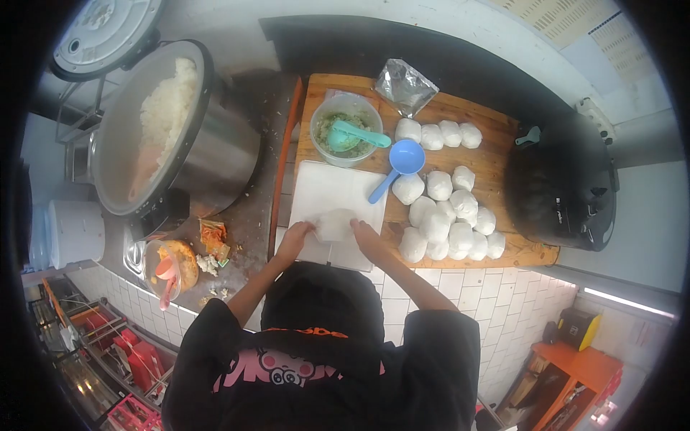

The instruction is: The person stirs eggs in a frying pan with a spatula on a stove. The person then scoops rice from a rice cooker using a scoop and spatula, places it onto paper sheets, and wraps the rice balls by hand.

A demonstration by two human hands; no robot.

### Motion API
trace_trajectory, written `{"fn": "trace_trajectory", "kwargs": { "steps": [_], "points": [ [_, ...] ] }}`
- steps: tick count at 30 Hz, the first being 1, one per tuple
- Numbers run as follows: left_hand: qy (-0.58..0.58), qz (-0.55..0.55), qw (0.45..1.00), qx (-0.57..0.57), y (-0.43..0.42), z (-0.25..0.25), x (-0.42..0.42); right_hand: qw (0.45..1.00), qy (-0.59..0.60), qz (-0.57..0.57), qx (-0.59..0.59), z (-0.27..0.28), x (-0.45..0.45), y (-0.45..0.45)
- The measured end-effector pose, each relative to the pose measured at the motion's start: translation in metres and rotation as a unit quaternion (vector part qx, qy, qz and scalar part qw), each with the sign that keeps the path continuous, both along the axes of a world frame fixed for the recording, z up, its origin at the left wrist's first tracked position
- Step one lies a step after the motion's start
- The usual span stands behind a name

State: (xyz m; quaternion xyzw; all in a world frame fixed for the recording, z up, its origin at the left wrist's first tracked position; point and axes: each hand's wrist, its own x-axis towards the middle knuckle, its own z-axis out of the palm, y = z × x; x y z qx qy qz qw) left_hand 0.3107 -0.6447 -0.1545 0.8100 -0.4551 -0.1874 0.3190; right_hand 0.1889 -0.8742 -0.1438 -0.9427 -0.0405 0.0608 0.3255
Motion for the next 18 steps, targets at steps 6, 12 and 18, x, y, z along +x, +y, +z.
{"fn": "trace_trajectory", "kwargs": {
  "steps": [6,12,18],
  "points": [
    [0.131,0.191,0.971,0.054,-0.036,0.002,-0.003,0.990,0.137,-0.017,-0.042,-0.018,0.066,0.002],
    [0.001,0.177,0.983,0.043,-0.041,-0.003,0.000,0.976,0.112,0.044,-0.182,0.013,0.101,-0.001],
    [0.323,0.063,0.941,-0.082,-0.057,0.015,0.009,0.979,-0.026,0.000,-0.200,-0.012,0.072,-0.022]
  ]
}}
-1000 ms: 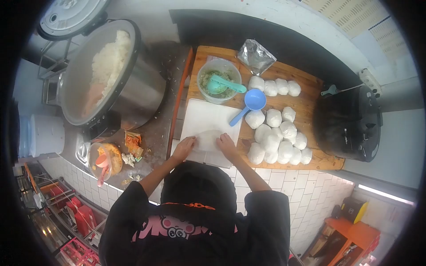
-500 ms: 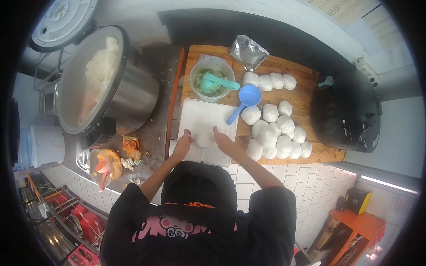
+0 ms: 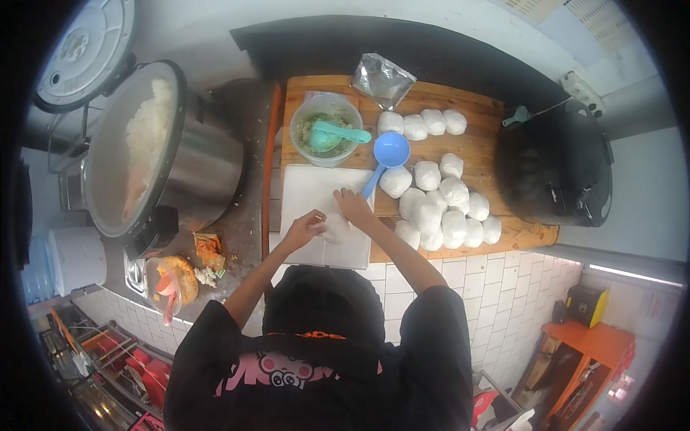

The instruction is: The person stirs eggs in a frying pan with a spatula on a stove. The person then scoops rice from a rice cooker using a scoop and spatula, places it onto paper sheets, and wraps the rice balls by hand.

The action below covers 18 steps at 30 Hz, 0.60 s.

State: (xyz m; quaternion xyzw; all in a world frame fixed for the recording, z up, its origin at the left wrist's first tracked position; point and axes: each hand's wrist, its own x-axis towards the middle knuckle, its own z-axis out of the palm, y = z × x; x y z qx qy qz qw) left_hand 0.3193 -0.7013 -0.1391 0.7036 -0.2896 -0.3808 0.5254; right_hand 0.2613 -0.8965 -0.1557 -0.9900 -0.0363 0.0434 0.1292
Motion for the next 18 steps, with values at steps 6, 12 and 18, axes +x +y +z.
{"fn": "trace_trajectory", "kwargs": {
  "steps": [6,12,18],
  "points": [
    [-0.063,0.053,0.996,0.039,-0.022,-0.016,-0.017,0.997,-0.067,-0.023,-0.017,-0.009,-0.007,-0.001],
    [-0.085,0.064,0.978,0.178,-0.021,0.005,-0.033,0.993,-0.066,-0.097,-0.008,-0.009,-0.017,0.006],
    [0.025,0.273,0.962,0.019,-0.038,-0.006,-0.061,0.963,-0.052,-0.260,0.054,0.007,-0.032,0.030]
  ]
}}
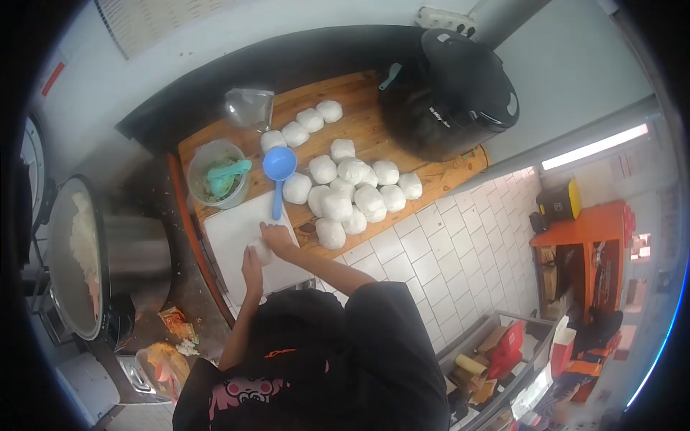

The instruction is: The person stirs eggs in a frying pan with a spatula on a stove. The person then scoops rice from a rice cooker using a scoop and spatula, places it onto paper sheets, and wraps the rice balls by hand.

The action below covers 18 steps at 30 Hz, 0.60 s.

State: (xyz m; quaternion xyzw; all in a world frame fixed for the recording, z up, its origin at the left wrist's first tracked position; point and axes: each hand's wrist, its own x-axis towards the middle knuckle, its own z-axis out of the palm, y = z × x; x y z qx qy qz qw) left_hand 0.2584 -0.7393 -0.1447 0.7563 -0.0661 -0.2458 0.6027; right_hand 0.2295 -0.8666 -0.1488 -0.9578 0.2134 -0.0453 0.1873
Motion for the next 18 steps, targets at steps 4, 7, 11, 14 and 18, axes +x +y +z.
{"fn": "trace_trajectory", "kwargs": {
  "steps": [4,7,11,14,18],
  "points": [
    [-0.140,0.014,0.971,0.193,-0.022,-0.019,0.015,0.998,0.000,-0.048,0.042,0.001,-0.008,0.012],
    [-0.012,-0.005,0.983,0.183,-0.015,-0.006,0.027,0.987,-0.074,-0.107,0.093,-0.002,-0.021,0.022],
    [0.031,0.033,0.996,0.075,-0.028,-0.004,0.007,0.940,-0.199,-0.166,0.223,0.001,-0.049,0.039],
    [0.075,-0.013,0.997,0.031,-0.046,0.020,-0.023,0.878,-0.197,-0.261,0.349,0.043,-0.077,0.030],
    [0.168,-0.071,0.983,-0.025,-0.078,0.052,-0.073,0.829,-0.211,-0.381,0.350,0.077,-0.097,0.012]
  ]
}}
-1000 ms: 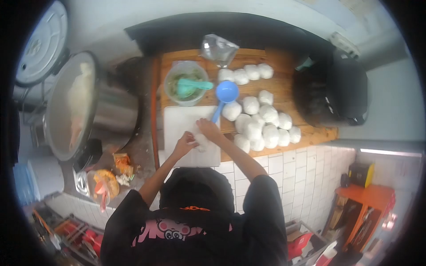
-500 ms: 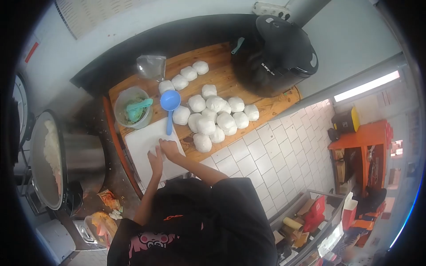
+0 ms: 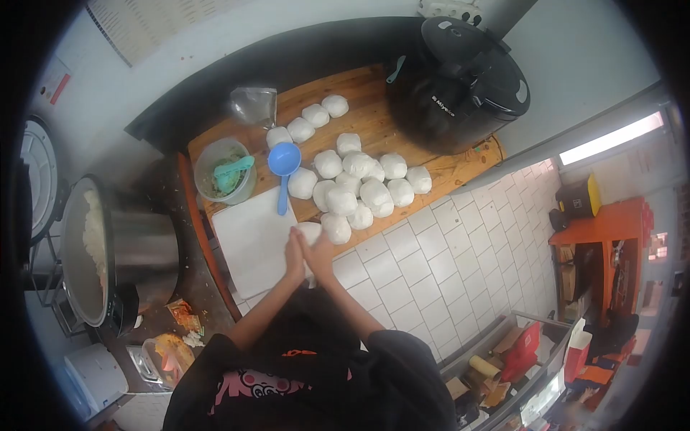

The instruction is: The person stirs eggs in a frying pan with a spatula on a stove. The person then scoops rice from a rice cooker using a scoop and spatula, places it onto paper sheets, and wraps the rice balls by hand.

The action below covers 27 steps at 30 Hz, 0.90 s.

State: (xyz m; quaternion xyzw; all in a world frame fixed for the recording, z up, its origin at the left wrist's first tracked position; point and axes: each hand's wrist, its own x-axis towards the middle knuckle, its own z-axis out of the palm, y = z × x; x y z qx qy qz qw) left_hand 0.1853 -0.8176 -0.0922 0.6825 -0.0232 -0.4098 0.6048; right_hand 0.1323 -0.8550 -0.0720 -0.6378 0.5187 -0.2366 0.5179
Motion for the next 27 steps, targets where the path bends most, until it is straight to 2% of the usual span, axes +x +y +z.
{"fn": "trace_trajectory", "kwargs": {
  "steps": [1,2,3,4,5,6,7,8,10,11,12,14,16,17,19,20,22,23,24,25,26,27],
  "points": [
    [0.033,-0.015,0.999,-0.007,-0.009,0.023,-0.008,0.995,0.003,-0.083,-0.053,0.000,-0.004,-0.003],
    [0.086,-0.050,0.995,-0.009,-0.016,0.011,-0.011,0.992,0.010,-0.120,-0.036,0.001,-0.010,-0.012],
    [0.086,-0.047,0.995,-0.010,-0.023,0.017,-0.014,0.992,0.037,-0.117,-0.037,0.000,-0.022,-0.025],
    [0.118,-0.100,0.987,-0.042,-0.031,0.026,-0.014,0.991,0.064,-0.114,-0.039,-0.003,-0.035,-0.042],
    [0.148,-0.153,0.974,-0.073,-0.036,0.035,-0.011,0.991,0.020,-0.124,0.039,-0.006,-0.052,-0.064],
    [0.147,-0.149,0.975,-0.073,-0.040,0.042,-0.005,0.984,-0.025,-0.132,0.116,-0.007,-0.069,-0.087],
    [0.042,-0.213,0.972,-0.093,-0.043,0.048,0.001,0.973,-0.131,-0.148,0.117,-0.001,-0.080,-0.108],
    [-0.063,-0.271,0.954,-0.110,-0.044,0.053,0.005,0.978,-0.037,-0.182,0.092,0.003,-0.092,-0.135],
    [-0.040,-0.255,0.960,-0.112,-0.033,0.058,0.016,0.977,0.044,-0.202,-0.043,-0.002,-0.106,-0.192],
    [-0.017,-0.248,0.962,-0.114,-0.024,0.060,0.024,0.979,0.044,-0.196,-0.042,-0.002,-0.104,-0.210],
    [0.023,-0.235,0.963,-0.127,-0.010,0.070,0.031,0.981,0.050,-0.173,-0.078,-0.002,-0.101,-0.225],
    [0.060,-0.210,0.972,-0.085,0.025,0.051,0.045,0.981,0.055,-0.145,-0.114,-0.021,-0.103,-0.242],
    [0.068,-0.196,0.976,-0.065,0.070,0.043,0.056,0.917,0.282,-0.062,-0.275,-0.069,-0.100,-0.253],
    [0.075,-0.174,0.980,-0.056,0.094,0.042,0.062,0.919,0.276,-0.051,-0.276,-0.063,-0.094,-0.252],
    [0.071,-0.131,0.988,-0.029,0.143,0.050,0.075,0.825,0.443,-0.104,-0.334,-0.036,-0.079,-0.237],
    [0.062,-0.109,0.992,-0.014,0.166,0.056,0.080,0.829,0.435,-0.093,-0.339,-0.023,-0.063,-0.228],
    [0.034,-0.058,0.998,0.018,0.202,0.071,0.093,0.880,0.235,-0.082,-0.405,-0.007,-0.022,-0.198],
    [0.014,-0.039,0.998,0.040,0.217,0.090,0.098,0.921,0.127,0.002,-0.369,-0.024,0.004,-0.179],
    [0.008,-0.021,0.999,0.043,0.226,0.114,0.107,0.917,0.142,0.093,-0.361,-0.011,0.038,-0.146],
    [-0.054,-0.073,0.996,0.027,0.234,0.143,0.121,0.971,0.111,0.158,-0.138,-0.025,0.066,-0.125],
    [-0.118,-0.117,0.986,0.017,0.244,0.174,0.134,0.941,0.208,0.181,-0.197,-0.068,0.089,-0.105],
    [-0.152,-0.112,0.982,0.021,0.255,0.207,0.146,0.920,0.263,0.200,-0.212,-0.093,0.104,-0.092]
  ]
}}
